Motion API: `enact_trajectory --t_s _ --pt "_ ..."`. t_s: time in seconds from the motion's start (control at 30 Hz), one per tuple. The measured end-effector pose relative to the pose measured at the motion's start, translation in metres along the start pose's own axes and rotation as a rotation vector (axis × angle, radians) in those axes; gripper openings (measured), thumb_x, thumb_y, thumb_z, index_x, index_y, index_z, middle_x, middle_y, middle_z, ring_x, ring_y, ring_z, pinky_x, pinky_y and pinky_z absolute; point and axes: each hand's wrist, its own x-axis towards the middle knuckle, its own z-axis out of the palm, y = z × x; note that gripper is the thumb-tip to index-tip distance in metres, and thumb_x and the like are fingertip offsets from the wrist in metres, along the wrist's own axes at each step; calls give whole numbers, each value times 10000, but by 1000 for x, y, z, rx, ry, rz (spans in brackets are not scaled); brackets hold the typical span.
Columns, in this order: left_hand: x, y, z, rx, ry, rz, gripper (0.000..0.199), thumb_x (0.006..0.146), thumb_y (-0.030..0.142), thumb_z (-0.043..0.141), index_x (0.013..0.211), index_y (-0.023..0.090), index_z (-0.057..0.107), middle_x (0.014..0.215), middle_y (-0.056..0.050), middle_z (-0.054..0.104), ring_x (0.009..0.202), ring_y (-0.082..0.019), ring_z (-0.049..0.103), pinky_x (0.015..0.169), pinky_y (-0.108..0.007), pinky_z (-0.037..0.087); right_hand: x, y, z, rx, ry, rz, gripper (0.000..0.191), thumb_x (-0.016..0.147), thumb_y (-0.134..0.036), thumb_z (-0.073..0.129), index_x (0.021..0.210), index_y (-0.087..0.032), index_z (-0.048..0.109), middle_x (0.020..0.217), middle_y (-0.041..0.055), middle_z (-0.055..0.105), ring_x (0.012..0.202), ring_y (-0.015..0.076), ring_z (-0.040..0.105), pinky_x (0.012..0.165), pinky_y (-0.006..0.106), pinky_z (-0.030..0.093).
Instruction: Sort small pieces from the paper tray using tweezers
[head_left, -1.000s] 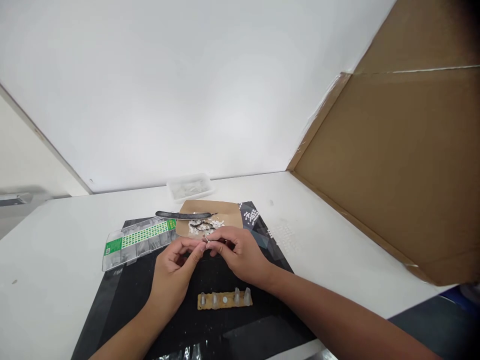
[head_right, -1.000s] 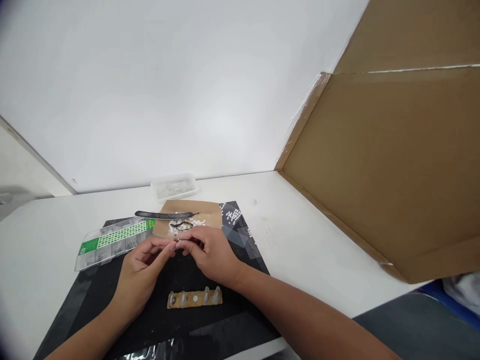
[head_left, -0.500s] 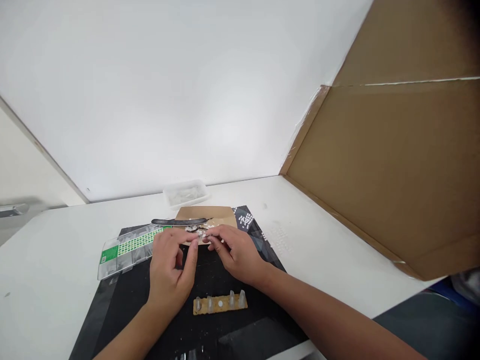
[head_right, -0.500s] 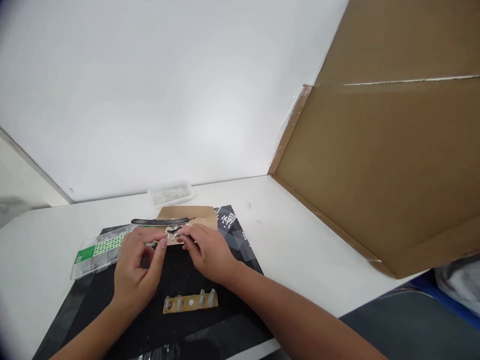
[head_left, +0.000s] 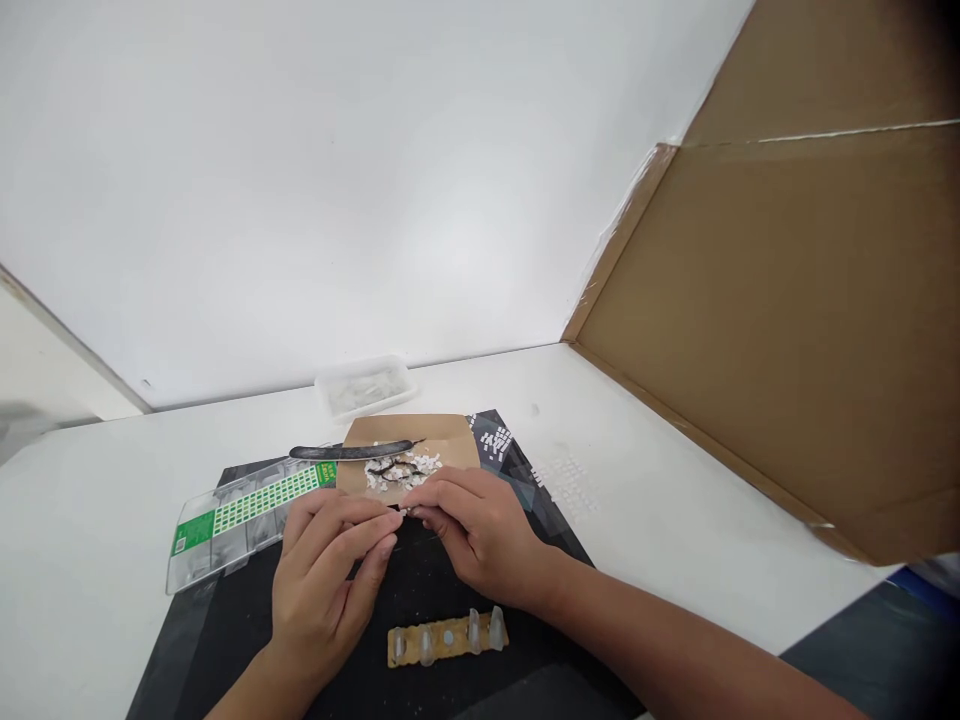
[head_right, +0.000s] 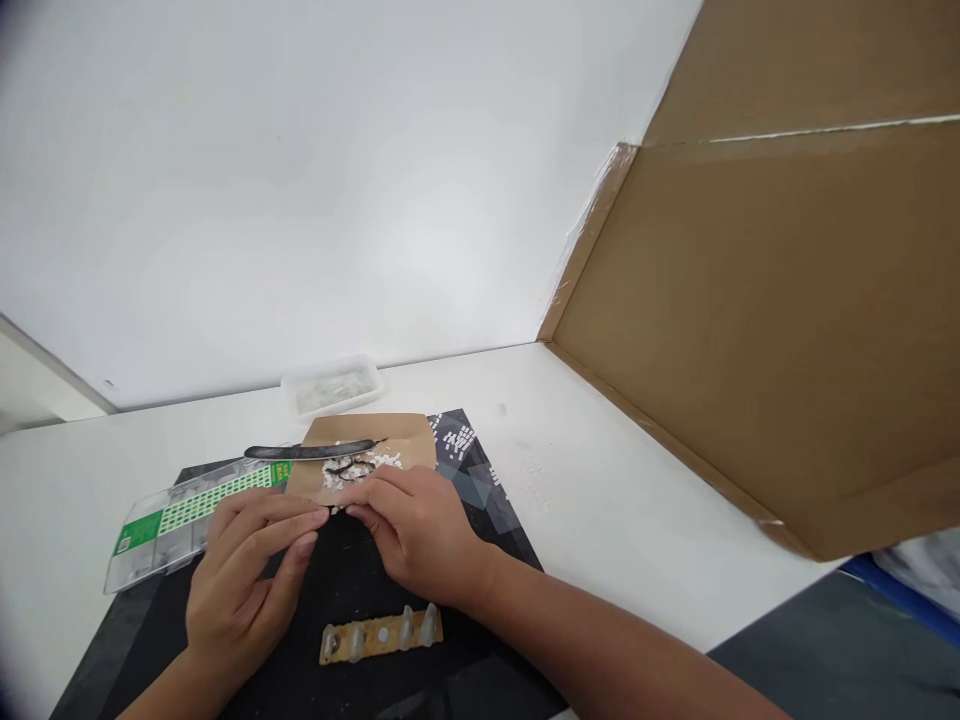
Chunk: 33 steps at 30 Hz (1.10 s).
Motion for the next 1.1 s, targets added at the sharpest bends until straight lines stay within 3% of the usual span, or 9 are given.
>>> enact_trajectory --t_s 0.5,0.77,1.1 --pt "3 2 3 -59 -59 -41 267 914 -1 630 1109 175 674 1047 -81 698 1024 -217 621 922 -400 495 0 3 5 -35 -43 -62 137 1037 -166 535 1127 -208 629 1001 45 748 882 173 661 804 342 433" --pt "1 -2 3 -58 -84 -81 226 940 76 639 1117 208 686 1104 -78 689 1049 -219 623 914 -388 504 0 5 4 -69 -78 -64 109 1037 -198 529 1081 -193 629 1003 53 741 889 174 653 823 341 436" --pt "-1 -2 3 -55 -89 -136 185 966 132 634 1116 224 695 1096 -84 707 939 -200 649 831 -367 526 1 3 4 -35 -57 -65 128 1041 -180 525 1104 -209 633 1011 46 741 876 170 650 819 341 433"
